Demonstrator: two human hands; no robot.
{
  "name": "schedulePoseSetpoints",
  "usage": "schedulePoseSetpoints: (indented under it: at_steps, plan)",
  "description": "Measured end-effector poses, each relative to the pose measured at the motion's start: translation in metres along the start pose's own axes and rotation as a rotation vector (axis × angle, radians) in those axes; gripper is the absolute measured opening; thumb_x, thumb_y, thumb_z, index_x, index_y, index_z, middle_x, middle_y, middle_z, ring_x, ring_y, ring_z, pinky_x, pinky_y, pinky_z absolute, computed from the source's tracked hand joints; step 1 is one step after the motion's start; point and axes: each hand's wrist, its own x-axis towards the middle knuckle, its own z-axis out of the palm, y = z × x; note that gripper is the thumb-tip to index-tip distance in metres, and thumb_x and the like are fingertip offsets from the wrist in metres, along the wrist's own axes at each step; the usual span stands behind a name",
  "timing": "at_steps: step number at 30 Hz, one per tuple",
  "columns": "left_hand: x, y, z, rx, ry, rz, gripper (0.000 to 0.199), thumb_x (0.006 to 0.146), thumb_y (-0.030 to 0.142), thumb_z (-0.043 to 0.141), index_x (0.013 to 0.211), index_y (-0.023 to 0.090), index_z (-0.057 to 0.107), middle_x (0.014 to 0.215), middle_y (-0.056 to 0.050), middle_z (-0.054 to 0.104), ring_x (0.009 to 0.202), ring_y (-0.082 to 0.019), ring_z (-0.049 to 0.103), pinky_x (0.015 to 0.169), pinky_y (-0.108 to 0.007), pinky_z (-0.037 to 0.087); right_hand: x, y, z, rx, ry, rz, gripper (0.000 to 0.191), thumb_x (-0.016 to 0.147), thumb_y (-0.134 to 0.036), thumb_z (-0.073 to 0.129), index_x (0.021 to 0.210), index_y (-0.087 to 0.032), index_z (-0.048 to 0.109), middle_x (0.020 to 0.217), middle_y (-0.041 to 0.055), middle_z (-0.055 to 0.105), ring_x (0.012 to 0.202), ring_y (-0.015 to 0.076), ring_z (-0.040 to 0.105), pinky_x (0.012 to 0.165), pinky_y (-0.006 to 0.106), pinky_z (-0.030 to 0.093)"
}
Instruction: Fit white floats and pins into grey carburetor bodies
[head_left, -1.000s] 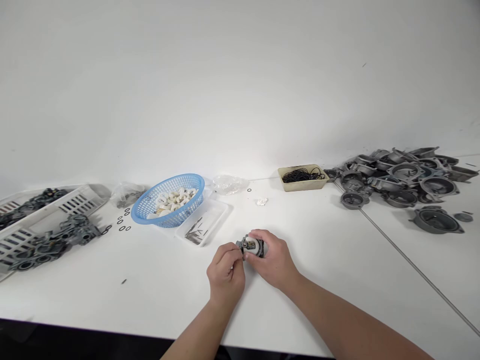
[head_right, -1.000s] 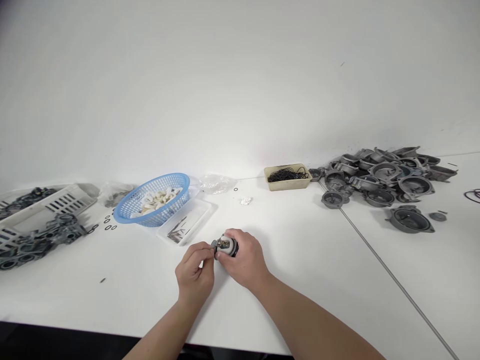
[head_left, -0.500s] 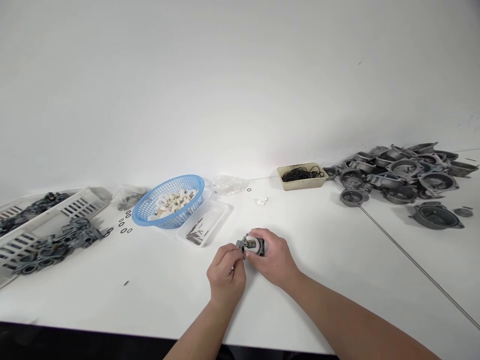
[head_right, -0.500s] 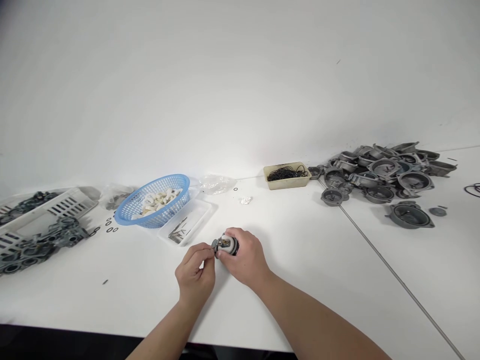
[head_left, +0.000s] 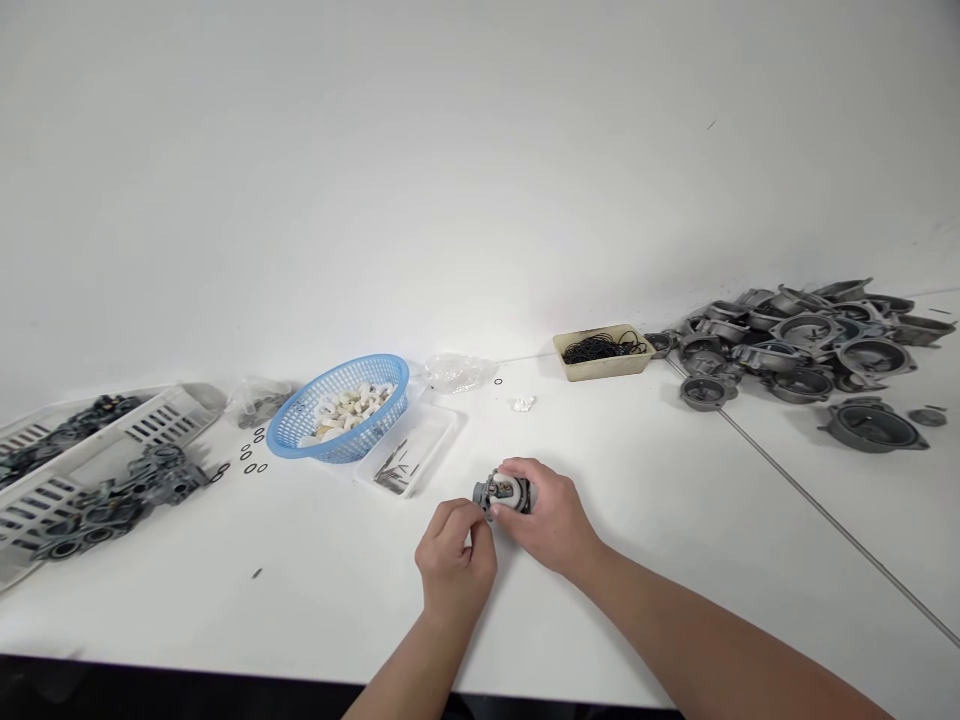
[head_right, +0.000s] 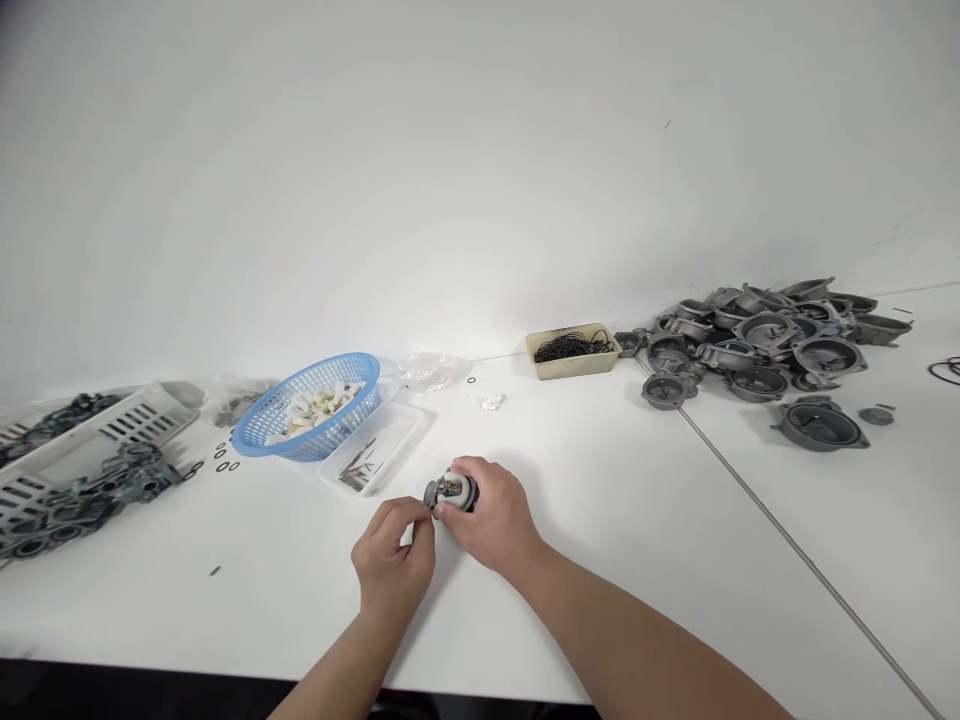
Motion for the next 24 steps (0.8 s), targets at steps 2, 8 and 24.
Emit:
schedulePoseSetpoints:
  at_steps: [2, 8, 24]
  plan:
    - [0.000, 0.000, 0.000, 0.009, -0.006, -0.003, 0.016, 0.074, 0.003, 0.055, 0.071, 0.018, 0.059, 0.070, 0.001, 0.061, 0.061, -0.008, 0.059, 0.047, -0.016, 0.041, 0.000, 0.000, 0.000, -0.003, 0.000, 0.003, 0.030, 0.068, -0.021, 0.066, 0.097, -0.026, 0.059, 0.089, -0.0011, 0.065, 0.081, 0.0200, 0.062, 0.074, 0.032, 0.051]
    - [-0.001, 0.003, 0.002, -0.004, -0.009, -0.072, 0.015, 0.074, 0.005, 0.054, 0.068, 0.018, 0.058, 0.063, 0.002, 0.057, 0.055, -0.008, 0.054, 0.048, -0.018, 0.041, 0.001, 0.001, 0.000, -0.008, 0.004, 0.002, 0.033, 0.068, -0.021, 0.066, 0.101, -0.024, 0.060, 0.093, 0.0012, 0.066, 0.087, 0.0213, 0.062, 0.079, 0.035, 0.051]
    - [0.009, -0.010, 0.000, -0.267, -0.171, -0.288, 0.005, 0.071, 0.016, 0.059, 0.067, 0.018, 0.062, 0.065, 0.001, 0.061, 0.060, -0.011, 0.055, 0.056, -0.023, 0.047, 0.001, 0.002, 0.000, -0.002, 0.006, -0.019, 0.032, 0.067, -0.021, 0.068, 0.098, -0.025, 0.059, 0.090, -0.0001, 0.066, 0.081, 0.0203, 0.063, 0.073, 0.034, 0.052]
